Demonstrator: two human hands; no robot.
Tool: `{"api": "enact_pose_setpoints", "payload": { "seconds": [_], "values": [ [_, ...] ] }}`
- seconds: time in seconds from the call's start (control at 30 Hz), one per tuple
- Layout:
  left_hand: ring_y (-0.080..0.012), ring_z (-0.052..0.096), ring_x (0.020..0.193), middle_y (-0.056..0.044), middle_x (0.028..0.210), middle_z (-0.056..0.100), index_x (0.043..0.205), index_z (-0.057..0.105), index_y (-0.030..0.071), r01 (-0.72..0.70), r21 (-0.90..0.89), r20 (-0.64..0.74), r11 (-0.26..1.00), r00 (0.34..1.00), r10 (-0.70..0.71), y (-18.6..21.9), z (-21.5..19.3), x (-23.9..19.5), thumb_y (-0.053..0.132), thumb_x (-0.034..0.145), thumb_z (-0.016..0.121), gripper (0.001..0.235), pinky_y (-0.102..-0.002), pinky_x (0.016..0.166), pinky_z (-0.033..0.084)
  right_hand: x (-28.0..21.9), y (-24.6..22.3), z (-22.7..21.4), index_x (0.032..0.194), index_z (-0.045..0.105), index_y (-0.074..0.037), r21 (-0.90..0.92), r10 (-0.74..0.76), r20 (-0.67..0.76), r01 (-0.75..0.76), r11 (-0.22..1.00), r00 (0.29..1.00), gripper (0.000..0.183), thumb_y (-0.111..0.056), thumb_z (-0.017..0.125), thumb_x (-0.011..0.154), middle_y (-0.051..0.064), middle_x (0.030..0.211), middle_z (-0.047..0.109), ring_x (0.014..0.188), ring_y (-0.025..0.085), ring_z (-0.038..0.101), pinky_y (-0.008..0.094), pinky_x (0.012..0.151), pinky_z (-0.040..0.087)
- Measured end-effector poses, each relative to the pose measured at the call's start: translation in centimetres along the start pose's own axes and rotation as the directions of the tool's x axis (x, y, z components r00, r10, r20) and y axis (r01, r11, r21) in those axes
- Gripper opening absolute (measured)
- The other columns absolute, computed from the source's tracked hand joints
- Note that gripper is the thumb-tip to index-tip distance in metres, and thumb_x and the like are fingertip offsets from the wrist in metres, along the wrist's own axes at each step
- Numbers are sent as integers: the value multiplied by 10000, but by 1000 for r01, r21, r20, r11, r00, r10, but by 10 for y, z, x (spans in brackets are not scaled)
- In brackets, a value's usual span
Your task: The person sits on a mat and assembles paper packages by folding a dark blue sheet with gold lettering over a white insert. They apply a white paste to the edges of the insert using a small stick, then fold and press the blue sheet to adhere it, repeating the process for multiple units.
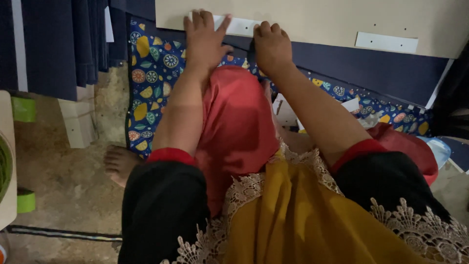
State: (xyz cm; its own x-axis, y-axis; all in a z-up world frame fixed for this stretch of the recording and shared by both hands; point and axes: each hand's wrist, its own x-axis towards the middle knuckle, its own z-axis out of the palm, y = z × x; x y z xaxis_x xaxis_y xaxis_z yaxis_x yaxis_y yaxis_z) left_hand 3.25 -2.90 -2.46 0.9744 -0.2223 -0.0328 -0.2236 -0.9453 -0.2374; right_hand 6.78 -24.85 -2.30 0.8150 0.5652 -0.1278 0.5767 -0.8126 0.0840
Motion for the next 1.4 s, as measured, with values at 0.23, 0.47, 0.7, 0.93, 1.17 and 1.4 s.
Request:
{"api": "enact_pose_setpoints", "payload": {
  "seconds": [0.23, 0.47, 0.7, 0.93, 1.17, 1.4],
  "values": [
    [-303, 119, 1570, -111, 1714, 184, 1663, 270, 132, 178, -435, 192, 883, 976, -102, -19, -14, -27, 471, 1065, 629, 775, -737, 1183, 89, -5, -2, -15, 1488, 485, -35, -2, 4, 79, -4, 1000, 997, 687, -87, 705, 840, 156, 1313, 554, 1105, 360, 560, 447, 894, 551],
    [-315, 102, 1571, -145, 1706, 195, 1649, 295, 129, 167, -476, 202, 864, 976, -77, -19, -17, -23, 366, 1048, 654, 739, -746, 1178, 36, 18, -21, -35, 1368, 530, -129, -13, 81, 209, -80, 997, 975, 504, -165, 689, 891, 207, 1213, 592, 1029, 396, 611, 469, 838, 545],
    [-315, 47, 1583, -145, 1729, 131, 1672, 220, 148, 166, -443, 241, 881, 969, -62, -17, -20, -21, 362, 1095, 572, 709, -720, 1198, 1, 25, -31, -50, 1644, 224, -246, -120, 99, 322, -63, 991, 942, 871, -333, 707, 925, 241, 1376, 536, 1174, 443, 590, 583, 969, 482],
    [-319, 143, 1567, -155, 1703, 204, 1639, 306, 118, 236, -431, 241, 871, 960, -141, -24, -22, -19, 498, 1029, 613, 781, -724, 1174, 79, -7, 28, -16, 1365, 675, -168, 448, -10, 61, -18, 894, 998, 498, -98, 532, 893, 217, 1203, 592, 1071, 429, 588, 504, 863, 533],
    [-379, 178, 1581, -194, 1719, 195, 1687, 266, 124, 451, -302, 356, 840, 871, -340, -48, -85, -8, 502, 969, 735, 937, -844, 1124, 150, -157, 133, 19, 1327, 721, -286, 632, 328, 109, -320, 706, 938, 388, -192, 655, 956, 115, 1228, 671, 1172, 398, 651, 544, 981, 544],
    [-420, 193, 1567, -183, 1712, 184, 1668, 297, 189, 112, -416, 320, 903, 947, 30, 105, -93, 95, 520, 993, 675, 841, -817, 1136, 206, -262, 202, -26, 1407, 657, -137, 580, 318, 373, -486, 654, 872, 426, -262, 567, 1010, 235, 1265, 704, 1199, 476, 633, 610, 993, 521]
  ]
}}
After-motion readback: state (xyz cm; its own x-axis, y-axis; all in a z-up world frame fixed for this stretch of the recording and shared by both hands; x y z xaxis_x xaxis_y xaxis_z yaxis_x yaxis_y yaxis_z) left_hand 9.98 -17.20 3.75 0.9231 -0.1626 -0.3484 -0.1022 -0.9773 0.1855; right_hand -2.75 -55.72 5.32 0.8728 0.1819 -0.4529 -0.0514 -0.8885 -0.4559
